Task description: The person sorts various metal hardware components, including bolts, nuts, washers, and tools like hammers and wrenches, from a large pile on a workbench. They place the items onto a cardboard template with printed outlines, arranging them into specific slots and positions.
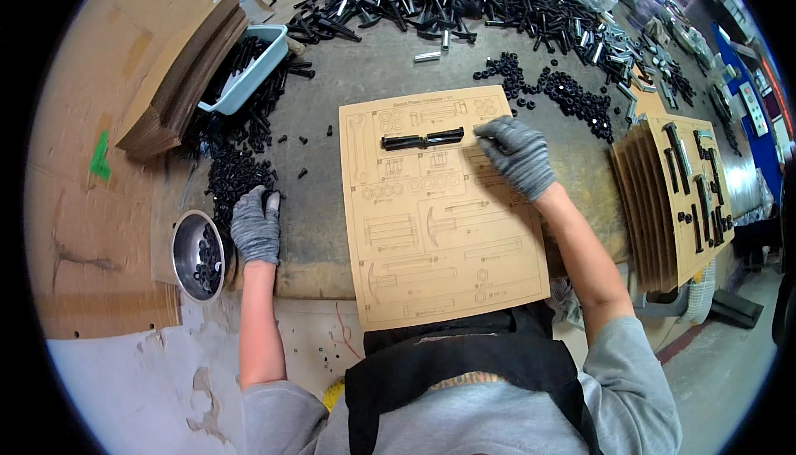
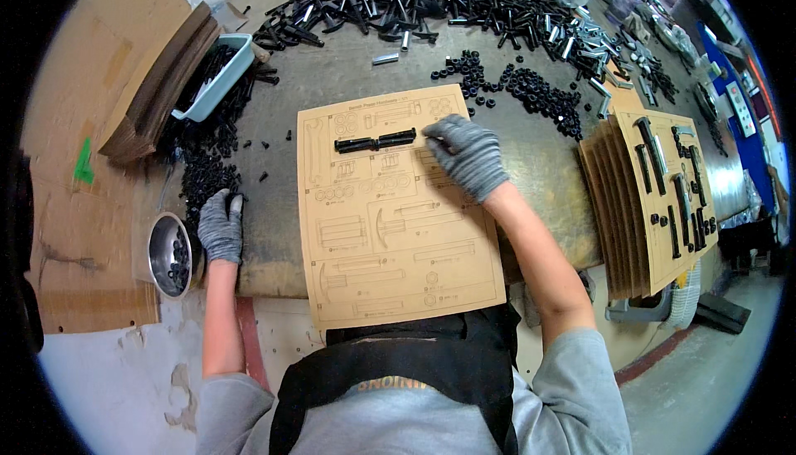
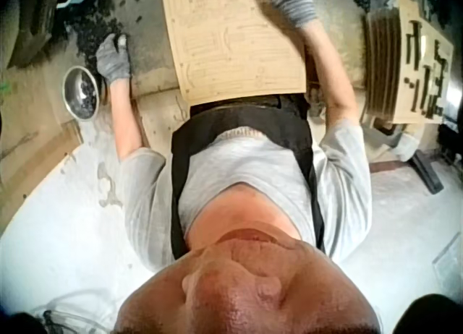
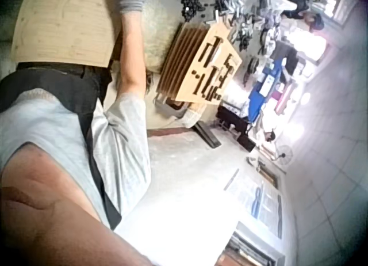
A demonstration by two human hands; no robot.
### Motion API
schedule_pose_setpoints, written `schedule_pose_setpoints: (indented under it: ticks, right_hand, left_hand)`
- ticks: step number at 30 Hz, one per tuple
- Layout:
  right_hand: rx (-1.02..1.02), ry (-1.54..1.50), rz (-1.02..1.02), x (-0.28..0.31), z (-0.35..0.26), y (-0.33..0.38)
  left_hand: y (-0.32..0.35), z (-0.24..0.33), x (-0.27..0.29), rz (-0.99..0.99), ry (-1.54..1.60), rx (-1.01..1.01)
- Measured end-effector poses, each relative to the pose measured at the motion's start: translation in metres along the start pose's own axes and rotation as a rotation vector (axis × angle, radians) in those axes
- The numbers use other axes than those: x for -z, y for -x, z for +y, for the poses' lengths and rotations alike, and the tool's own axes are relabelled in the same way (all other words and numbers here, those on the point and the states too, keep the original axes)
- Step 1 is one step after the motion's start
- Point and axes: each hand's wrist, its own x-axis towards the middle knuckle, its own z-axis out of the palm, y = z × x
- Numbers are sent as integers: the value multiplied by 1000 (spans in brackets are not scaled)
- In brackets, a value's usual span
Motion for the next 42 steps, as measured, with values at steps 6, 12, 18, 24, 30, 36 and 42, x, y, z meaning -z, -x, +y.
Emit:
schedule_pose_setpoints:
  ticks: [6, 12, 18, 24, 30, 36, 42]
  right_hand:
    - [-3, -110, -88, -12, -29, -7]
    - [-43, -230, -51, 4, -16, 12]
    - [-107, -242, -157, 20, -30, 11]
    - [-101, -257, -8, 30, -3, 33]
    - [-143, -251, -72, 27, -12, 32]
    - [-76, -211, -186, -2, -29, 25]
    - [-123, -149, -196, -9, -32, 45]
  left_hand:
    - [-20, -1, 14, -161, 85, 198]
    - [-33, -6, 5, 36, 369, 326]
    - [-45, 16, -7, 8, 178, 317]
    - [-49, 1, -7, 40, 204, 354]
    - [-60, 59, 11, 92, 500, 251]
    - [-36, 212, 21, -299, 746, -142]
    - [-18, 241, 13, -479, 676, -86]
